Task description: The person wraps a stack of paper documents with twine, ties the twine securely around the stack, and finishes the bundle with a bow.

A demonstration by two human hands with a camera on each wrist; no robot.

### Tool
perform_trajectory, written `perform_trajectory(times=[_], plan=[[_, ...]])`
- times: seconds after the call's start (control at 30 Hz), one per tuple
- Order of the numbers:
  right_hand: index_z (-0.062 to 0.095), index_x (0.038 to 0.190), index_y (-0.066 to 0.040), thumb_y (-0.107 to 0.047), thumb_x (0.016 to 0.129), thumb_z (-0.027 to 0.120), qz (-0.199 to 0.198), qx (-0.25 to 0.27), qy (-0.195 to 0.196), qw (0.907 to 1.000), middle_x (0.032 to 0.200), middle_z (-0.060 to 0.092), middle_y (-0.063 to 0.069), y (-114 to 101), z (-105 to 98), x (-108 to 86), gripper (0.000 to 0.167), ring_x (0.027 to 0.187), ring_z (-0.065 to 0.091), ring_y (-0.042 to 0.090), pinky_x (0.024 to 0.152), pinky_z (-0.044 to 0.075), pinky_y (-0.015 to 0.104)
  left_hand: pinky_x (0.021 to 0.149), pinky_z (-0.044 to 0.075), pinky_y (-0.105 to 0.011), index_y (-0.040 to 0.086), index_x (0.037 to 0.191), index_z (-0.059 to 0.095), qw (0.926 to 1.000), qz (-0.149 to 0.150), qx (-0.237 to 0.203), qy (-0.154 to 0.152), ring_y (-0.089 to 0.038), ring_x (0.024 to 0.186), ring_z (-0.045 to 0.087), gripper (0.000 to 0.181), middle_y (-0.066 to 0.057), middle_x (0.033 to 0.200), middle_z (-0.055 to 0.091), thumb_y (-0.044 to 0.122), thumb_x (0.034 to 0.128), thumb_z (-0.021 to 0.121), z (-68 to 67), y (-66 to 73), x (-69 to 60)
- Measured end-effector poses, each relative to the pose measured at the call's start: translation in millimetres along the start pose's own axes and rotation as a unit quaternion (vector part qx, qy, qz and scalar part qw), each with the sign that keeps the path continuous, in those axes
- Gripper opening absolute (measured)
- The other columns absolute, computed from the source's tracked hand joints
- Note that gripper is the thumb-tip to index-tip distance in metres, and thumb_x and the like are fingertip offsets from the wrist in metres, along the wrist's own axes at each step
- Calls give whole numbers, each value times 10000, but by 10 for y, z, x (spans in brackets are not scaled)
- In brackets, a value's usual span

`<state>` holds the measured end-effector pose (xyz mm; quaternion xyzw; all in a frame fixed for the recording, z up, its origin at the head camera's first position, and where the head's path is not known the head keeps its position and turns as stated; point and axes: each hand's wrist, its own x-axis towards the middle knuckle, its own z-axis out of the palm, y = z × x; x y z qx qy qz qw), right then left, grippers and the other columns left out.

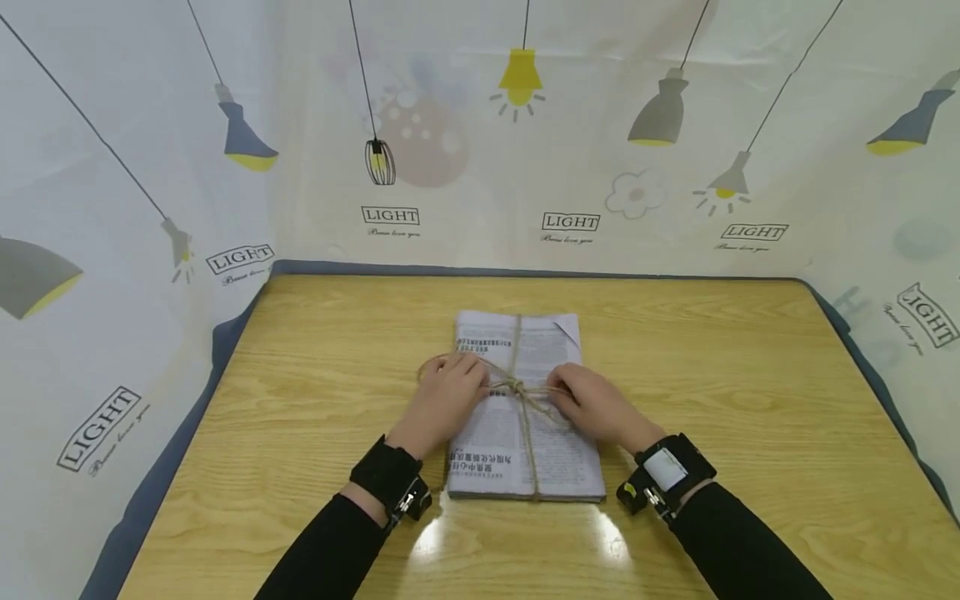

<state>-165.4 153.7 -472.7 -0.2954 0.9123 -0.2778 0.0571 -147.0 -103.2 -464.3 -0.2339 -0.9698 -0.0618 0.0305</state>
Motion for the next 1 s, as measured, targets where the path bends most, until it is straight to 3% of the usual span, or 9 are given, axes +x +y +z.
perform_trajectory(times=[0.1,0.2,0.3,0.4,0.5,0.6,0.73,0.87,1.0], plan=[[588,972,-111,-154,982,572,-50,56,90,9999,814,521,-23,20,-20,-12,47,708,444,92,655,389,274,1003,420,-454,189,1047,589,9998,5,-194,-3,-174,1131,526,138,21,1132,579,304,1010,523,13,20,7],[591,966,-128,-167,973,587,-141,-259,166,9994,818,530,-29,32,-19,-11,41,726,452,101,670,376,288,995,428,-454,182,1076,570,9994,55,-332,-55,-188,1141,519,153,2,1170,565,312,1003,537,19,24,12],[606,999,-153,-156,923,622,-252,-553,204,9979,912,593,-23,36,-6,1,78,820,525,130,748,407,331,1059,391,-486,185,1281,513,9986,94,-508,-141,-229,1300,460,398,-45,1382,499,395,956,603,15,3,12],[608,1187,-128,-169,891,605,-354,-435,55,9984,1214,625,55,41,6,15,299,1116,577,247,971,415,477,1154,275,-527,237,1513,309,9975,226,-560,-373,-274,1468,281,789,-91,1584,296,553,872,643,3,-30,8],[465,1436,-100,-289,979,502,-293,-310,-312,9986,1515,426,135,39,29,-2,496,1408,378,348,1151,216,592,1190,161,-564,289,1570,151,9950,390,-346,-854,-310,1521,121,983,-93,1646,126,717,801,589,-8,-49,-15],[279,1543,-135,-439,1048,324,-98,-799,-749,9939,1621,216,128,67,101,-58,582,1502,168,357,1170,56,633,1191,113,-590,305,1573,107,9890,385,-262,-1407,-324,1528,30,1031,-82,1656,39,798,770,526,-11,-52,-50],[184,1567,-149,-460,1054,275,-83,-1490,-926,9845,1642,145,100,139,215,-109,606,1519,122,318,1188,44,590,1194,99,-591,317,1571,72,9821,273,-244,-1847,-306,1528,-31,1008,-55,1657,-33,808,790,478,10,-57,-79],[193,1565,-151,-418,1053,327,-103,-1456,-902,9852,1641,155,96,150,226,-98,593,1519,133,313,1190,58,586,1196,94,-587,326,1570,51,9809,261,-158,-1921,-300,1529,-37,985,-48,1656,-46,809,808,446,39,-68,-77],[185,1563,-123,-423,1044,364,12,-1012,-964,9902,1640,138,109,137,138,-92,625,1520,108,328,1193,58,585,1203,60,-573,323,1570,28,9829,151,-328,-1805,-288,1530,-48,989,-53,1656,-49,804,815,448,76,-102,-78]])
